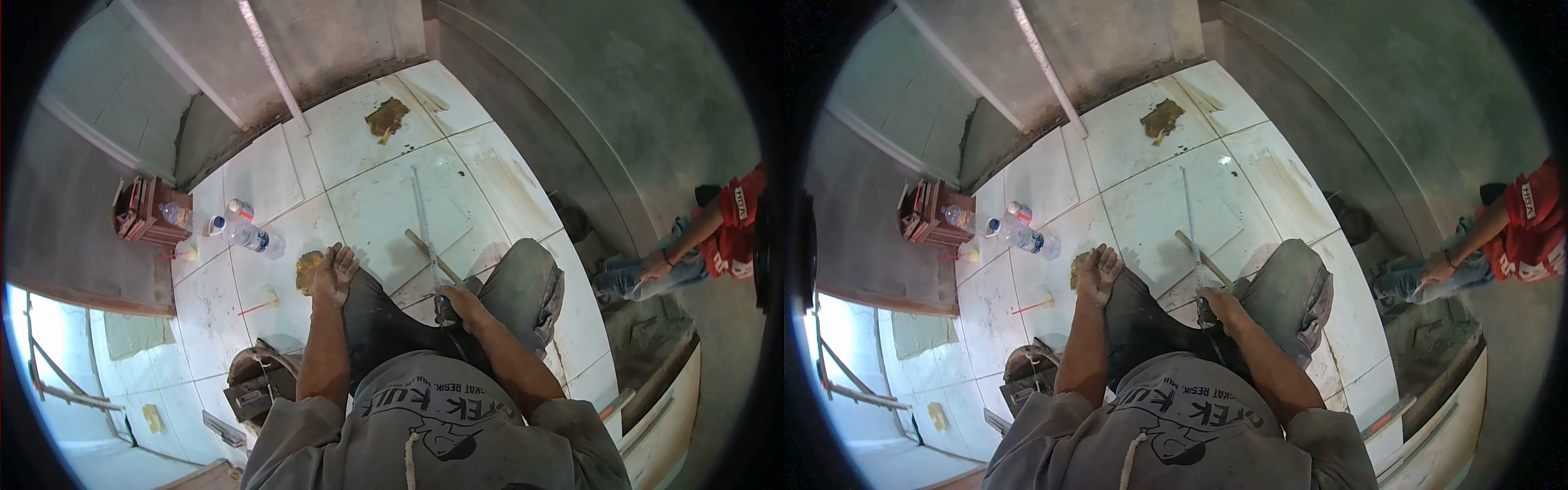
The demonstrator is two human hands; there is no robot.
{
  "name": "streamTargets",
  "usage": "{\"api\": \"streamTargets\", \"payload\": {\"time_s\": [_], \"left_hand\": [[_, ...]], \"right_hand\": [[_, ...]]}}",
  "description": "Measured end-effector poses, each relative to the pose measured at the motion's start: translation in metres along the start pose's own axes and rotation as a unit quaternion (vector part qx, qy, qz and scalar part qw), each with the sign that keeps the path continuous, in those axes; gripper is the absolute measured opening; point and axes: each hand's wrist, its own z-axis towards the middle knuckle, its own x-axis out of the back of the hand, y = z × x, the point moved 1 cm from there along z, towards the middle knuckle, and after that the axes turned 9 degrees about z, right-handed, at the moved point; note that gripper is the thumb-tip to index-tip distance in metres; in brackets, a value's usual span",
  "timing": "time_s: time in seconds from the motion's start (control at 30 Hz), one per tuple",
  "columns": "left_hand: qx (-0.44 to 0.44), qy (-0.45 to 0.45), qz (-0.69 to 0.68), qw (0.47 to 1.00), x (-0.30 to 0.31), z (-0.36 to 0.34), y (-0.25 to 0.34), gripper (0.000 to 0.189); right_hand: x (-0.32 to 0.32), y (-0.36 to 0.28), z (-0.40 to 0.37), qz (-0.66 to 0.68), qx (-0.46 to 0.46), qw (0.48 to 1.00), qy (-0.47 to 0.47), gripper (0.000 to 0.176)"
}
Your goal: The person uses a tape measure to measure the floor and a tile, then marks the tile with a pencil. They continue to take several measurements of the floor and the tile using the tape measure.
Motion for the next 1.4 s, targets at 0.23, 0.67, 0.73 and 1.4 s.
{"api": "streamTargets", "payload": {"time_s": [0.23,0.67,0.73,1.4], "left_hand": [[-0.01,-0.015,-0.002,1.0,0.005,0.001,-0.004,0.034],[0.004,-0.001,-0.023,1.0,-0.004,-0.001,-0.002,0.031],[0.005,-0.007,-0.01,1.0,-0.004,0.0,-0.002,0.036],[-0.005,-0.037,-0.058,0.998,0.004,-0.014,0.008,0.038]], "right_hand": [[0.001,0.002,0.005,-0.001,0.004,1.0,-0.016,0.023],[0.002,0.001,0.001,0.009,-0.021,1.0,-0.018,0.025],[0.004,0.003,0.003,0.009,-0.021,1.0,-0.02,0.026],[-0.016,-0.007,-0.009,0.008,-0.027,0.999,-0.04,0.028]]}}
